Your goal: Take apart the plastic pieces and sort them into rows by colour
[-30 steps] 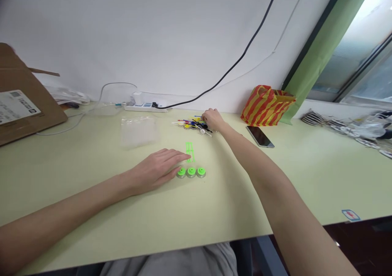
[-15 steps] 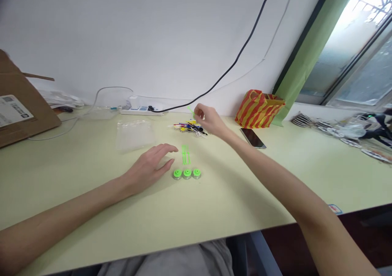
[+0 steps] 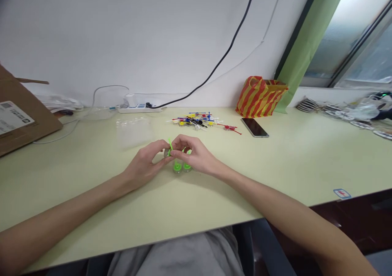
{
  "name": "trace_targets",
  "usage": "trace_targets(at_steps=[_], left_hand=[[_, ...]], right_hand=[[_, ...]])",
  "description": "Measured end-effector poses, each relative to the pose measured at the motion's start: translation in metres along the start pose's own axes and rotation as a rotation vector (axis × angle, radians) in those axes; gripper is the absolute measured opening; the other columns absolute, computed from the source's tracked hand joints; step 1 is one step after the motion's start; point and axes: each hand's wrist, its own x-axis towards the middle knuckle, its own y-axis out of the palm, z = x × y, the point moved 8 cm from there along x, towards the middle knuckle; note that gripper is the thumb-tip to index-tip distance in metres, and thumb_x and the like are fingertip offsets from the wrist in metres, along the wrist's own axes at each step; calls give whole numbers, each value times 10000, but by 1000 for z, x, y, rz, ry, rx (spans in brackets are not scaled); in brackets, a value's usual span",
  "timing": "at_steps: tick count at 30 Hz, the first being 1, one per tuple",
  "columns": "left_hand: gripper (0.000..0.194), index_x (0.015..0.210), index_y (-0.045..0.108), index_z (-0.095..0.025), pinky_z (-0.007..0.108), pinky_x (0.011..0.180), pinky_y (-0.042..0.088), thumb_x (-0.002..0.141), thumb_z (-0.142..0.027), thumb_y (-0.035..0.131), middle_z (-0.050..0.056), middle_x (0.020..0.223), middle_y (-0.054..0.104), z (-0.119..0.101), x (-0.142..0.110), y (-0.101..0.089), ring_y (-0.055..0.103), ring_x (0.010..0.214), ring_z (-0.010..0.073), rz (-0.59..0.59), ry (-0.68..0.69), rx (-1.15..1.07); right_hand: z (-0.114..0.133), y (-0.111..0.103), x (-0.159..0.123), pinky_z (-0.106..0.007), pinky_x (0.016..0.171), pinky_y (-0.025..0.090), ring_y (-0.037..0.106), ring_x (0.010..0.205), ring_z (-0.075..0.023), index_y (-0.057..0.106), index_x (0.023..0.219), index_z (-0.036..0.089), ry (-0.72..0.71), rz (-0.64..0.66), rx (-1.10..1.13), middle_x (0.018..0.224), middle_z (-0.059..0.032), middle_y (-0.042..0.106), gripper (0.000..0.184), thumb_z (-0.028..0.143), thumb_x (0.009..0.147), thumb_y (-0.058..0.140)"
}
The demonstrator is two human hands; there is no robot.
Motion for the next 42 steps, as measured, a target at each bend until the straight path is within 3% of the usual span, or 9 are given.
trace_targets(at_steps=[7,11,16,20,24,29,33,42], left_hand=[[208,958,587,-195,282,687,430,1018,-390,546,31,846,602,-11,-2,-4,548,747,160,23,166,-9],[269,940,598,-197,286,665,419,1023,-445,536,22,808,626,-13,-3,-7,552,706,158,-33,221,105],[326,948,632,-204,290,692,449,992,-522,571,9,807,666,-3,-3,-12,584,703,150,-114,135,109],[299,906,641,-207,263,666,456,971,-497,609,-8,795,646,4,-4,-8,563,688,131,-77,10,17],[224,990,636,-216,254,675,466,958,-437,638,-9,840,656,7,-5,-10,570,710,128,-115,-59,-31],[182,966,625,-219,252,682,464,939,-392,672,-16,839,633,2,-5,-7,561,744,132,-78,-66,-74],[192,903,608,-211,260,691,464,949,-391,656,-15,844,625,-1,-3,-5,546,749,134,-52,-73,-123],[191,1009,684,-215,301,747,492,940,-392,682,23,922,668,-5,0,-10,586,792,148,-88,-7,-208]], right_hand=[[0,5,-2,-275,637,424,523,689,-132,559,841,201,11,149,168,793,19,560,365,466,808,809],[-1,6,-2,-275,652,454,568,701,-137,571,852,198,34,144,244,777,16,584,373,466,793,824],[-7,2,0,-286,694,495,622,771,-152,613,912,202,72,37,276,848,-7,637,373,435,755,858],[-13,2,0,-283,671,508,636,764,-156,621,946,208,106,38,282,860,-8,647,385,427,745,865],[-14,2,-1,-304,705,526,662,807,-177,626,1007,214,128,47,266,882,-23,677,382,427,774,841],[-8,6,-2,-282,637,479,594,698,-140,567,929,224,109,67,316,815,15,619,351,391,776,836],[-4,9,-1,-273,621,450,568,718,-140,517,903,232,109,79,321,848,13,596,341,399,808,798],[-4,3,-1,-257,629,415,521,701,-128,508,905,220,91,199,241,823,21,563,336,443,867,756]])
